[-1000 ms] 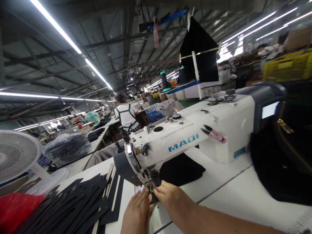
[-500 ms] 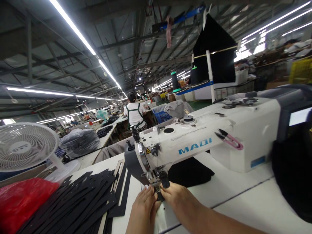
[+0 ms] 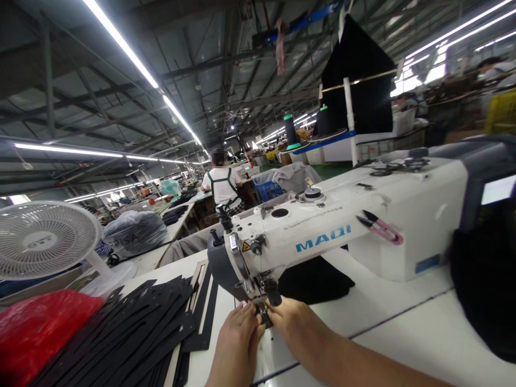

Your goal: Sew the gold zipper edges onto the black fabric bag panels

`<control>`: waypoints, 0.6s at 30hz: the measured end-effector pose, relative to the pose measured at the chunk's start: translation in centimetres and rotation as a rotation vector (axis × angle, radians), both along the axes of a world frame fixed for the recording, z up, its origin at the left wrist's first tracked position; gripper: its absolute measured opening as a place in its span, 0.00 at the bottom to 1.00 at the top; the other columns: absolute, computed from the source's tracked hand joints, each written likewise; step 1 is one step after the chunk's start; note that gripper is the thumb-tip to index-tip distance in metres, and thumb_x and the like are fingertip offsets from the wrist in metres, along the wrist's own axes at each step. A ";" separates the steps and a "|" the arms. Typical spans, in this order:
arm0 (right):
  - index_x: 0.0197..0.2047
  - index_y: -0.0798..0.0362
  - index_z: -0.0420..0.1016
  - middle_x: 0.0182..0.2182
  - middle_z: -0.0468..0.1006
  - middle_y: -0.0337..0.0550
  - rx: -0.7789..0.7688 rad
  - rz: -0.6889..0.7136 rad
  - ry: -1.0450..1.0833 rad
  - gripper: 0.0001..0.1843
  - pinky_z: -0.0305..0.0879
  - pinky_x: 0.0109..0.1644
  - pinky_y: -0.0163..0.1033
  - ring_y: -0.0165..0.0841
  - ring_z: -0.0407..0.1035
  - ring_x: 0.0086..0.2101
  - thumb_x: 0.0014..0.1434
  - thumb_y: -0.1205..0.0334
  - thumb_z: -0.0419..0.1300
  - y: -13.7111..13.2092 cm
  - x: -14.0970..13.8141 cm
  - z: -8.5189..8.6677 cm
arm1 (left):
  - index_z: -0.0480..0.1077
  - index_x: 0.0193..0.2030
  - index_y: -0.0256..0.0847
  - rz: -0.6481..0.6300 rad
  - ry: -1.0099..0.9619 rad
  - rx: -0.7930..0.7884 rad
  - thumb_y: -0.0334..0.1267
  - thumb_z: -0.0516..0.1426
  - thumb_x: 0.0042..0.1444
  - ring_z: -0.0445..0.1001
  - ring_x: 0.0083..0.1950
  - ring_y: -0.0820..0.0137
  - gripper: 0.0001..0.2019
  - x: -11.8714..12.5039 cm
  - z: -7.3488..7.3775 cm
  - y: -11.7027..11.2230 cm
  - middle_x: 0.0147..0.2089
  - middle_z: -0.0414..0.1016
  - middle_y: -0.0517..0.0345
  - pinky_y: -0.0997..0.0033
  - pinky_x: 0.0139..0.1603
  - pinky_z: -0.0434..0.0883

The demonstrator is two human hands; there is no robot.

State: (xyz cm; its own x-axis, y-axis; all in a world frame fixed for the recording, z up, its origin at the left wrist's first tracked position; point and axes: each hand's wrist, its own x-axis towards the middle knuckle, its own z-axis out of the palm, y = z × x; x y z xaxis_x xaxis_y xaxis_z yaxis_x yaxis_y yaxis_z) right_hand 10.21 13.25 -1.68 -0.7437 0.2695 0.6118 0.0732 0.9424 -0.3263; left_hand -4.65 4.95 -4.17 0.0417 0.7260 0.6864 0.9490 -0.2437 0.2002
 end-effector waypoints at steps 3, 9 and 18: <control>0.37 0.56 0.74 0.37 0.77 0.46 -0.012 -0.036 -0.010 0.14 0.70 0.46 0.38 0.35 0.72 0.40 0.57 0.78 0.49 0.1 0.0 0.1 | 0.72 0.34 0.39 0.027 -0.011 -0.064 0.25 0.50 0.49 0.76 0.44 0.59 0.12 0.2 0.8 0.0 0.40 0.78 0.48 0.49 0.50 0.71; 0.38 0.55 0.74 0.37 0.77 0.45 -0.032 -0.033 -0.032 0.15 0.68 0.47 0.38 0.35 0.72 0.41 0.57 0.77 0.48 -0.1 -0.2 -0.3 | 0.73 0.37 0.40 0.038 -0.008 -0.135 0.24 0.50 0.49 0.75 0.46 0.60 0.14 0.8 2.2 -0.6 0.43 0.78 0.50 0.50 0.52 0.70; 0.50 0.54 0.71 0.50 0.71 0.52 0.220 -0.146 -0.277 0.31 0.56 0.56 0.57 0.44 0.63 0.52 0.41 0.79 0.50 3.0 4.7 3.5 | 0.73 0.35 0.43 0.076 0.156 -0.006 0.32 0.51 0.53 0.77 0.37 0.62 0.10 -0.1 2.5 -1.9 0.45 0.76 0.49 0.64 0.35 0.76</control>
